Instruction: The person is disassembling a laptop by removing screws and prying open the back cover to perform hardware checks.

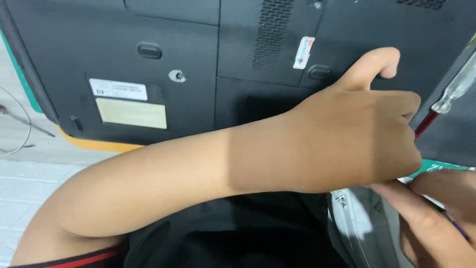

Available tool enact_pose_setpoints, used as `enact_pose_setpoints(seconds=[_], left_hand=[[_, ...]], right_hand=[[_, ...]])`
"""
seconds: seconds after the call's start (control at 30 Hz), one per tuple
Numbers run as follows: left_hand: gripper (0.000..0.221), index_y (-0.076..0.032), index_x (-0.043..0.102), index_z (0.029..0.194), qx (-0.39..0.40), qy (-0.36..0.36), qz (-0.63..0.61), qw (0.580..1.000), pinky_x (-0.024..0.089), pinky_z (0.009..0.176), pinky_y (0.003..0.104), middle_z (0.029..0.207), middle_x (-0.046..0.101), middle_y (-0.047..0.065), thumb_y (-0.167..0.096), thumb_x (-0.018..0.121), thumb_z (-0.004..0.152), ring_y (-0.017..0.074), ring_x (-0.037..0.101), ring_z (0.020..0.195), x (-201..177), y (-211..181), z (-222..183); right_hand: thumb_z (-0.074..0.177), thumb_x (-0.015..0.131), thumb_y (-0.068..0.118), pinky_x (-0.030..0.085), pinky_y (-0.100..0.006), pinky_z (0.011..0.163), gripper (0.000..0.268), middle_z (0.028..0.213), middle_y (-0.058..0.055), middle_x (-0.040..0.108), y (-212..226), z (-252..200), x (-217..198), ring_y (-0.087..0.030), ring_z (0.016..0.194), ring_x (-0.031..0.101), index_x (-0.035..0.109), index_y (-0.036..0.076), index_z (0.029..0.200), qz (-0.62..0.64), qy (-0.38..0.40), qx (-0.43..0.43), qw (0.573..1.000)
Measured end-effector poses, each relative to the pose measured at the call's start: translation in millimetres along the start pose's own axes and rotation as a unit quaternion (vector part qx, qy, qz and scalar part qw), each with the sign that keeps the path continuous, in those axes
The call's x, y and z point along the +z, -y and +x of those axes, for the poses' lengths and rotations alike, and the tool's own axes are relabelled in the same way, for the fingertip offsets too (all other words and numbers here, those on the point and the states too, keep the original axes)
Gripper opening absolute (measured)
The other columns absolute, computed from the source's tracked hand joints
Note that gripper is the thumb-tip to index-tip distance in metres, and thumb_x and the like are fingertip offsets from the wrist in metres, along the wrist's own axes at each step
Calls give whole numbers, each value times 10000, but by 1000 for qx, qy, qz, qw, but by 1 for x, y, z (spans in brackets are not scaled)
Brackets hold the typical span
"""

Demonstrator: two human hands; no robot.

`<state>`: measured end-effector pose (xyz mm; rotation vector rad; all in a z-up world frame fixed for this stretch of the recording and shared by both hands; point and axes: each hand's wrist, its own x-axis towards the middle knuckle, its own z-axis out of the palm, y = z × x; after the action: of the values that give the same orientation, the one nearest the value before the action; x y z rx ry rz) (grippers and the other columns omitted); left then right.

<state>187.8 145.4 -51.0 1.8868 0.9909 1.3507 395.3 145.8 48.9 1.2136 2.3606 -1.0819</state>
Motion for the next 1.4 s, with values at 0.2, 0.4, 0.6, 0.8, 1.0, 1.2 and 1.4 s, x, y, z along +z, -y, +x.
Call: enact_pose_setpoints(seconds=[0.2,0.4,0.6,0.8,1.0,1.2,1.4], left_hand=[[176,-132,668,805,-64,62,73,993,220,1139,534,752,662,-13,-178,816,721,221,534,908,-14,-15,-6],[540,-141,520,1040,-16,19,149,988,313,1121,546,819,584,-6,-166,916,673,238,554,931,-10,-14,-13],[212,-144,622,639,1,57,29,998,251,1101,594,630,530,-2,-37,690,809,253,459,709,-17,-10,-11],[175,-115,625,793,-39,33,32,998,240,1111,522,677,568,6,-92,781,718,242,497,725,-10,-10,-9],[506,-72,516,1121,-97,71,-221,968,555,844,385,997,687,59,122,820,767,244,686,854,-66,-8,6],[468,-84,540,1117,-89,65,-205,973,558,865,390,1024,671,53,119,796,783,248,679,891,-63,-5,2],[426,-99,570,1112,-78,57,-185,978,560,891,396,1056,652,45,115,767,801,252,672,935,-63,-2,-1]], right_hand=[[736,634,-111,433,-323,476,261,820,-175,672,-13,14,9,-202,513,570,497,81,848,52,-90,-146,984],[549,675,-64,436,-407,588,391,909,-120,656,-45,-14,24,-284,593,549,608,102,897,-33,-73,-138,987],[807,697,31,591,-387,860,191,1071,-158,676,-13,-13,20,-289,1016,685,540,103,888,20,-114,-180,977],[865,703,-156,490,-386,907,244,987,-234,507,-13,-32,39,-334,983,595,559,-139,1061,79,-192,14,978],[886,674,-262,491,-437,943,309,1115,-326,604,-32,-43,45,-384,973,598,556,-200,1165,28,-207,-34,977],[568,742,55,533,-391,867,91,1025,-188,690,-41,-41,33,-294,1002,667,657,54,533,-22,-71,-18,997],[917,700,-27,497,-426,860,510,1023,-314,602,-13,-41,35,-352,852,604,568,-240,1360,-18,-138,89,986]])
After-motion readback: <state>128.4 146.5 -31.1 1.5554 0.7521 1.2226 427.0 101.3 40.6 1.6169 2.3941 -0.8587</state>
